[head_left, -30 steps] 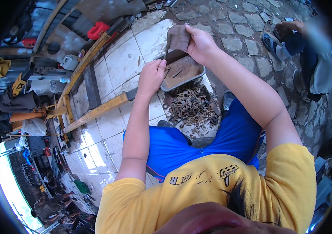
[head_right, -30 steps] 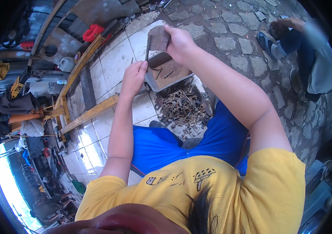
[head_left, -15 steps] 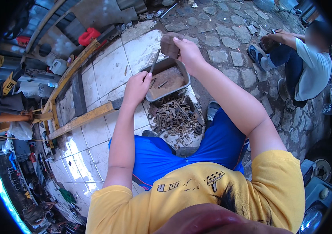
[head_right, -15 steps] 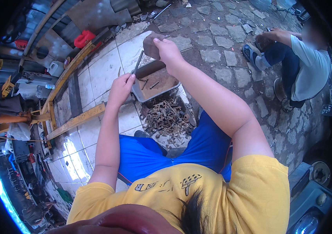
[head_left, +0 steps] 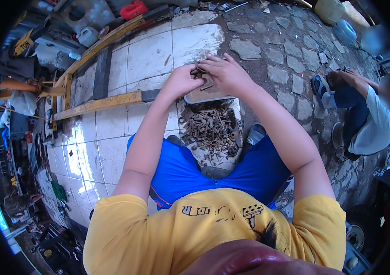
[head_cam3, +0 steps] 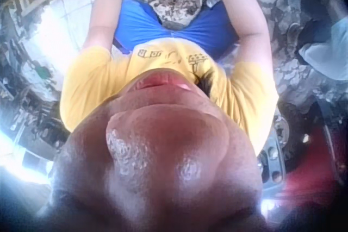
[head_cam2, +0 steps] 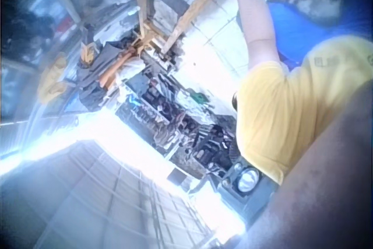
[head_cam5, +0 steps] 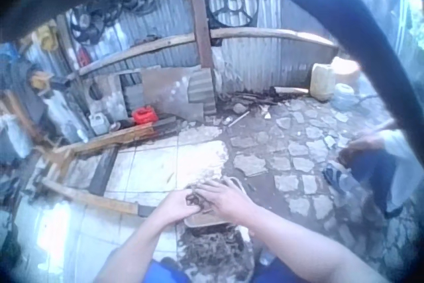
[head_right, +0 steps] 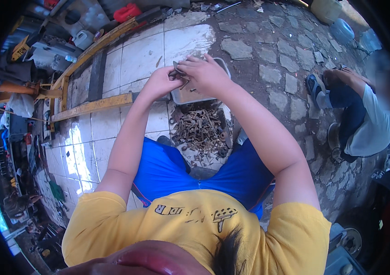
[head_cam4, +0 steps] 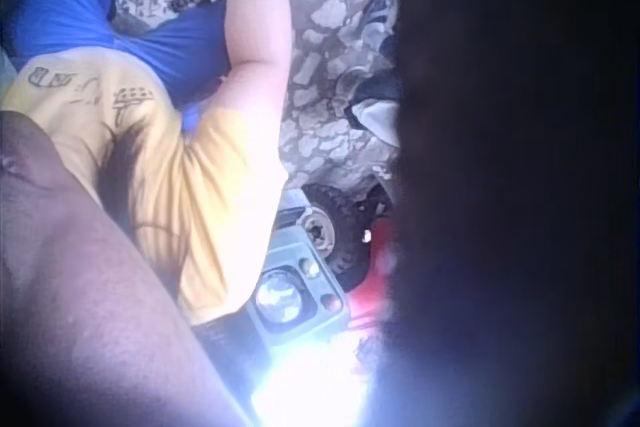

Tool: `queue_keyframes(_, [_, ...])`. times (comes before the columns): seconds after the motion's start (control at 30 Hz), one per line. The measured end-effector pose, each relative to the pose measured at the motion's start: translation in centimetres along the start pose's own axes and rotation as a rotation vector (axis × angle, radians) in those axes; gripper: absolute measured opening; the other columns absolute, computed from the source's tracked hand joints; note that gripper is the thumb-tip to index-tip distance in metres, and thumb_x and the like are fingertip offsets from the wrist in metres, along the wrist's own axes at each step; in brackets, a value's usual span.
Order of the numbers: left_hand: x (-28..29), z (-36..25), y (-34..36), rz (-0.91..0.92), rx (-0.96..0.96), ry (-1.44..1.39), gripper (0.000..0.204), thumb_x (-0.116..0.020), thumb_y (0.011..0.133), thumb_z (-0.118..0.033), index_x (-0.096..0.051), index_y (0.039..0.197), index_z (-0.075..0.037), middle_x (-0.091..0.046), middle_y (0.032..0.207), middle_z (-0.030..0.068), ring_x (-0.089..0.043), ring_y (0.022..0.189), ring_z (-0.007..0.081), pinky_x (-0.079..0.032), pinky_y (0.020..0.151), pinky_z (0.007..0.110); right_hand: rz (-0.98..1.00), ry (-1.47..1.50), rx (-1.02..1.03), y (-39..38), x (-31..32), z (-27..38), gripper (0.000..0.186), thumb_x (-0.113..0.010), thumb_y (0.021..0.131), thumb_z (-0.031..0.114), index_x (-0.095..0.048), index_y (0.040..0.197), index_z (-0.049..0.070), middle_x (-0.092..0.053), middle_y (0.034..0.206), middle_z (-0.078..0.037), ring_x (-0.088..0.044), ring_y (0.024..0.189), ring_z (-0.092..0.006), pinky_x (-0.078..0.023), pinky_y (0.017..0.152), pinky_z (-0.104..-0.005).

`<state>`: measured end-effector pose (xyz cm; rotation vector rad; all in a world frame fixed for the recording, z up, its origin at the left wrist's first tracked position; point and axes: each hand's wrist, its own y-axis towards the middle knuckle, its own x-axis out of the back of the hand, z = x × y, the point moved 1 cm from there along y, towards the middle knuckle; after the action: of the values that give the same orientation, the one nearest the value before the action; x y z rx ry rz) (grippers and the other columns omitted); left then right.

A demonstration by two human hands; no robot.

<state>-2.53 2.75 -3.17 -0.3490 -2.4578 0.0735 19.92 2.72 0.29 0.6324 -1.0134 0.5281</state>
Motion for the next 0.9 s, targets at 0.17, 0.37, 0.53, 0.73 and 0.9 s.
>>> queue_keyframes(0.17, [0.7,-2.9,-1.0,0.060,0.070,-0.179,0.034,-0.081,0.082,-0.020,-0.070,0.105,0.003,-0.073,0.089,0.0064,-0.068,0.085,0.0112,-0.055,0.076,0.030,-0.037,-0.076,0.050,-0.1,-0.2,-0.3,0.049,-0.060,0.099,0.016,-0.059,0.148,0.019,-0.057,0.155,0.000,-0.043,0.152,-0.0233,-0.030,0.125,-0.0606])
queue_keyframes(0.37, [0.7,-3.6,-1.5,0.112,0.099,-0.207,0.034,-0.080,0.087,-0.019,-0.069,0.112,0.003,-0.071,0.095,0.0021,-0.064,0.086,0.0091,-0.052,0.078,0.028,-0.056,-0.133,0.048,0.0,0.7,-0.1,0.051,-0.059,0.099,0.013,-0.059,0.149,0.019,-0.057,0.156,0.001,-0.044,0.151,-0.0260,-0.032,0.123,-0.0606])
queue_keyframes(0.53, [-0.1,-4.1,-1.5,0.084,0.057,-0.417,0.037,-0.077,0.090,-0.021,-0.069,0.118,0.002,-0.071,0.102,0.0025,-0.063,0.091,0.0119,-0.051,0.083,0.031,-0.041,-0.150,-0.009,0.2,0.9,-0.2,0.050,-0.059,0.098,0.011,-0.060,0.147,0.018,-0.057,0.156,0.000,-0.043,0.152,-0.0288,-0.033,0.122,-0.0622])
queue_keyframes(0.73, [0.2,-4.9,-1.6,0.197,0.167,-0.540,0.037,-0.075,0.091,-0.024,-0.068,0.120,-0.001,-0.069,0.101,0.0005,-0.059,0.086,0.0076,-0.046,0.076,0.026,-0.088,-0.109,-0.058,-0.3,1.2,-0.4,0.047,-0.062,0.098,0.012,-0.063,0.145,0.020,-0.059,0.154,0.000,-0.044,0.151,-0.0303,-0.035,0.121,-0.0624])
queue_keyframes(0.9, [0.3,-3.7,-1.5,0.207,0.197,-0.599,0.025,-0.071,0.091,-0.017,-0.069,0.113,-0.004,-0.067,0.096,-0.0009,-0.059,0.081,0.0058,-0.046,0.068,0.025,-0.119,-0.006,0.081,-0.4,1.3,1.0,0.048,-0.061,0.096,0.013,-0.065,0.143,0.020,-0.061,0.153,0.000,-0.046,0.150,-0.0308,-0.035,0.121,-0.0633])
